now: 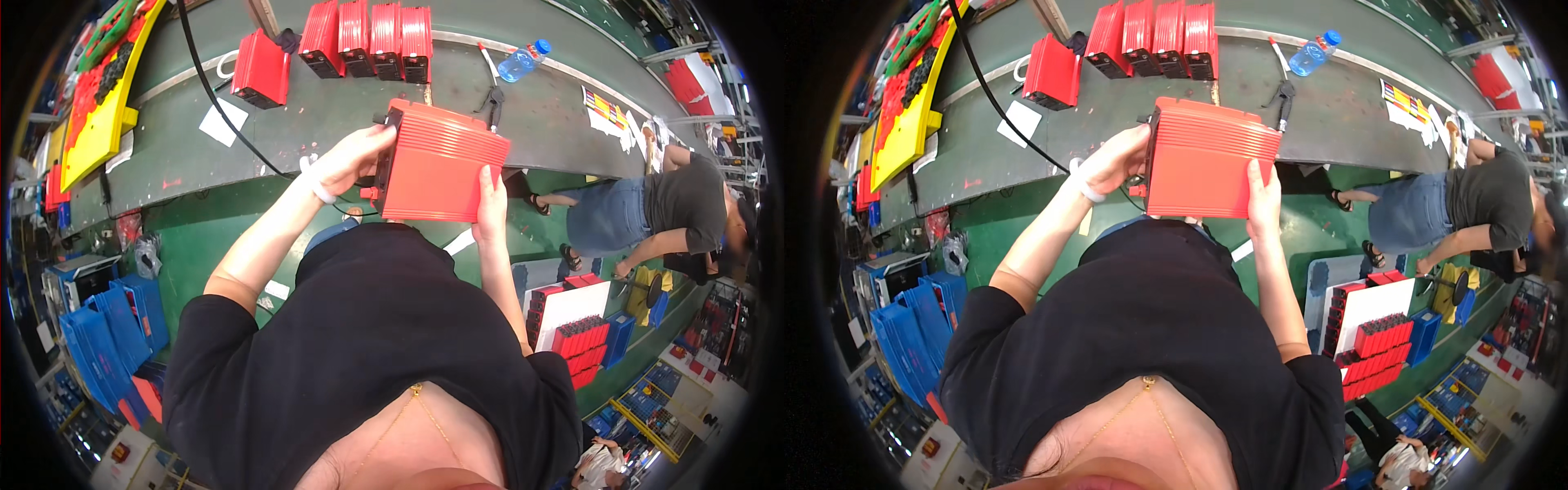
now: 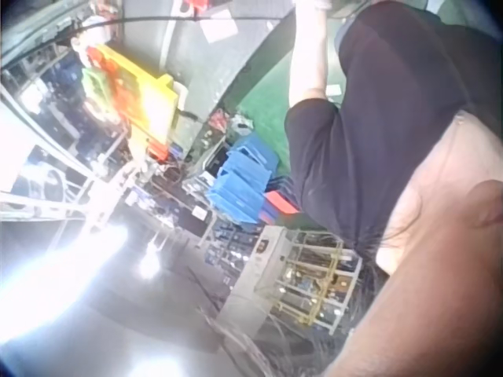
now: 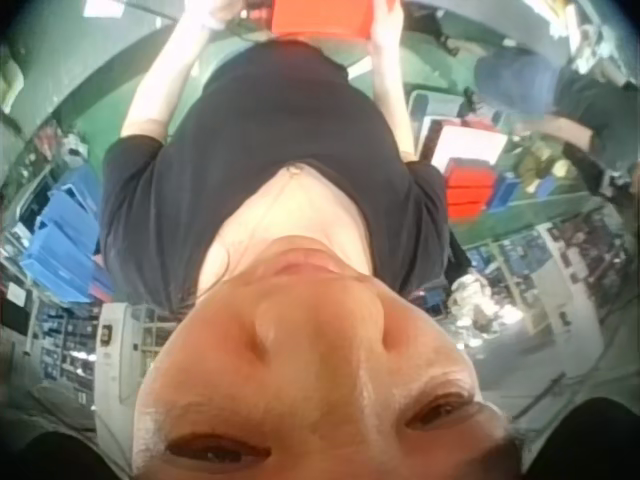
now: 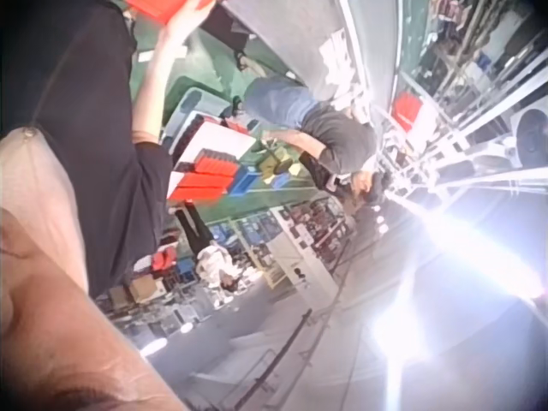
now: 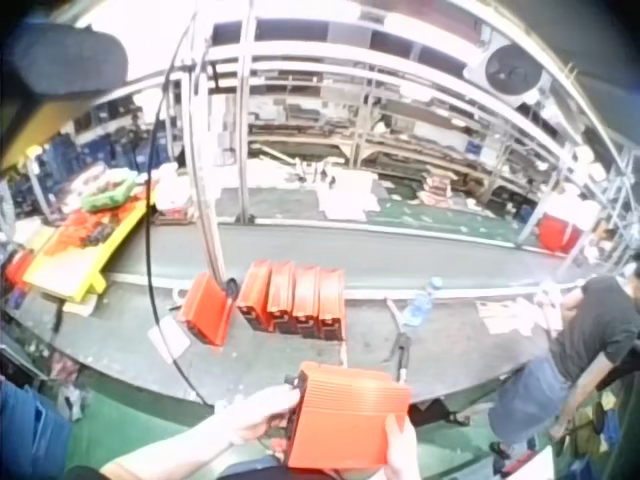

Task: Assembling and cleaning electronic power inverters on a production line.

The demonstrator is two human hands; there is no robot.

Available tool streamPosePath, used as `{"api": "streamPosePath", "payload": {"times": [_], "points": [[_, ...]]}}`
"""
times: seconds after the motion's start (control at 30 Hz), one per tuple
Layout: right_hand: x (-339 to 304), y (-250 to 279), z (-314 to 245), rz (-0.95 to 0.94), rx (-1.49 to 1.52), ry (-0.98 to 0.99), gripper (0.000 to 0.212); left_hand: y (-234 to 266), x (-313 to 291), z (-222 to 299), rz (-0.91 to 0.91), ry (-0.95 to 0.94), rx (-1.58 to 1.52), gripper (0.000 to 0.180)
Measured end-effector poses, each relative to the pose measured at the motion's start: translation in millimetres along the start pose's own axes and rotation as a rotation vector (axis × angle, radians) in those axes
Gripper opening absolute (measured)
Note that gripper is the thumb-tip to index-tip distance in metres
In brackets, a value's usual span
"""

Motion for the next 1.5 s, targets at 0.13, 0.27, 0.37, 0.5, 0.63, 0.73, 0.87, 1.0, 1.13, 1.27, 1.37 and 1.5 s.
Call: {"api": "streamPosePath", "payload": {"times": [0.13,0.27,0.37,0.5,0.63,0.73,0.87,1.0,1.13,1.27,1.37,1.5], "points": [[-8.2,0.5,-11.6,0.066,-0.320,0.235,0.044,-6.2,-7.5,7.8,0.326,-0.207,0.420,0.067],[-12.1,-7.4,-28.2,-0.100,-0.029,0.471,0.050,-9.2,-11.3,7.5,0.148,-0.287,0.317,0.078],[1.9,-1.3,-11.9,-0.063,0.526,0.204,0.046,-21.5,-33.1,30.2,0.198,-0.445,0.389,0.080],[31.1,41.9,-35.7,0.158,0.419,0.138,0.019,-19.9,-41.0,32.8,0.135,-0.470,0.387,0.083],[17.9,44.0,-132.6,0.104,-0.162,0.659,0.020,-17.6,-44.9,31.7,0.135,-0.465,0.410,0.081],[-4.4,-14.2,-151.3,-0.019,-0.429,0.564,0.021,-16.5,-46.3,31.2,0.155,-0.480,0.452,0.080],[-29.4,-87.9,-164.2,-0.254,-0.802,0.982,0.021,-21.6,-45.0,28.6,0.141,-0.434,0.445,0.079],[-36.9,-142.6,-145.1,-0.518,-0.940,1.064,0.018,-10.7,-36.7,13.4,0.129,-0.436,0.589,0.089],[-34.2,-169.2,-126.4,-0.666,-1.095,1.076,0.018,-5.4,-36.0,4.7,0.144,-0.405,0.632,0.097],[-45.2,-167.7,-112.1,-0.775,-1.139,1.111,0.014,1.4,-39.5,-2.4,0.157,-0.323,0.593,0.096],[-46.3,-160.7,-112.4,-0.879,-1.097,1.097,0.013,-4.2,-45.1,-1.7,0.110,-0.298,0.472,0.094],[-39.0,-137.4,-114.8,-0.916,-1.129,1.088,0.014,-5.2,-44.1,-2.5,0.093,-0.321,0.444,0.087]]}}
Point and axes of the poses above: each hand's wrist, its own x-axis towards the middle knuckle, its own y-axis out of the back of the hand, z = x × y, the point moved 8 cm from there along x, towards the middle knuckle, and after that the axes turned 4 degrees about z, right-handed, at the moved point
